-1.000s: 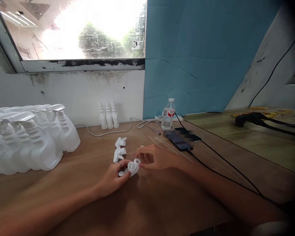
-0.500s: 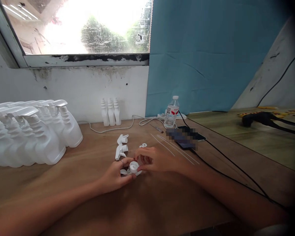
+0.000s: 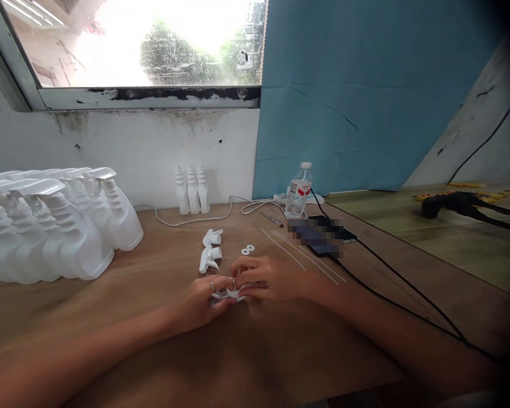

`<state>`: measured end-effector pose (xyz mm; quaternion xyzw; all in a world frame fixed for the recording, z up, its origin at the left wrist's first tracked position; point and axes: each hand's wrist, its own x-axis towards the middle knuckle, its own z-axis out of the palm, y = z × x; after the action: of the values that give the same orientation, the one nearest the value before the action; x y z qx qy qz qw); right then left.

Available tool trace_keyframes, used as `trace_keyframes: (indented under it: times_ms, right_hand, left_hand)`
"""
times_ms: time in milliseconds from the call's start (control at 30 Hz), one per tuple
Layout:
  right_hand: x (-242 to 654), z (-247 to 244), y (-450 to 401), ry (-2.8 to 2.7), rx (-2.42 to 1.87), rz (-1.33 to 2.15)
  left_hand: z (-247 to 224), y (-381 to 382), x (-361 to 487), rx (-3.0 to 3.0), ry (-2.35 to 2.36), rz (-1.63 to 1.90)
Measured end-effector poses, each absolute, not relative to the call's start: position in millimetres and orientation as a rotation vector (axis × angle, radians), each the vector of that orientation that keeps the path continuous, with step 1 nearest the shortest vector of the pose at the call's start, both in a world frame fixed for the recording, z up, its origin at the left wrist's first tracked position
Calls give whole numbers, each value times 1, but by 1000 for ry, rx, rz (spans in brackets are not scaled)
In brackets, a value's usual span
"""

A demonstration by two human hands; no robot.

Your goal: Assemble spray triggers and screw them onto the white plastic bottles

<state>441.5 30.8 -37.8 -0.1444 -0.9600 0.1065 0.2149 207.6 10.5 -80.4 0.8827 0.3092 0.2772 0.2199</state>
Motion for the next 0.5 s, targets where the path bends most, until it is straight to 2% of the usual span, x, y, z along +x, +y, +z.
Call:
trace_keyframes:
  times_ms: [333, 500]
  right_hand:
    - [435, -33, 17, -2722, -504, -186]
    - [429, -35, 10, -2743, -551, -215]
  left_hand:
    - [-78, 13, 207, 2546, 793, 788]
    - [-80, 14, 206, 2528, 778, 794]
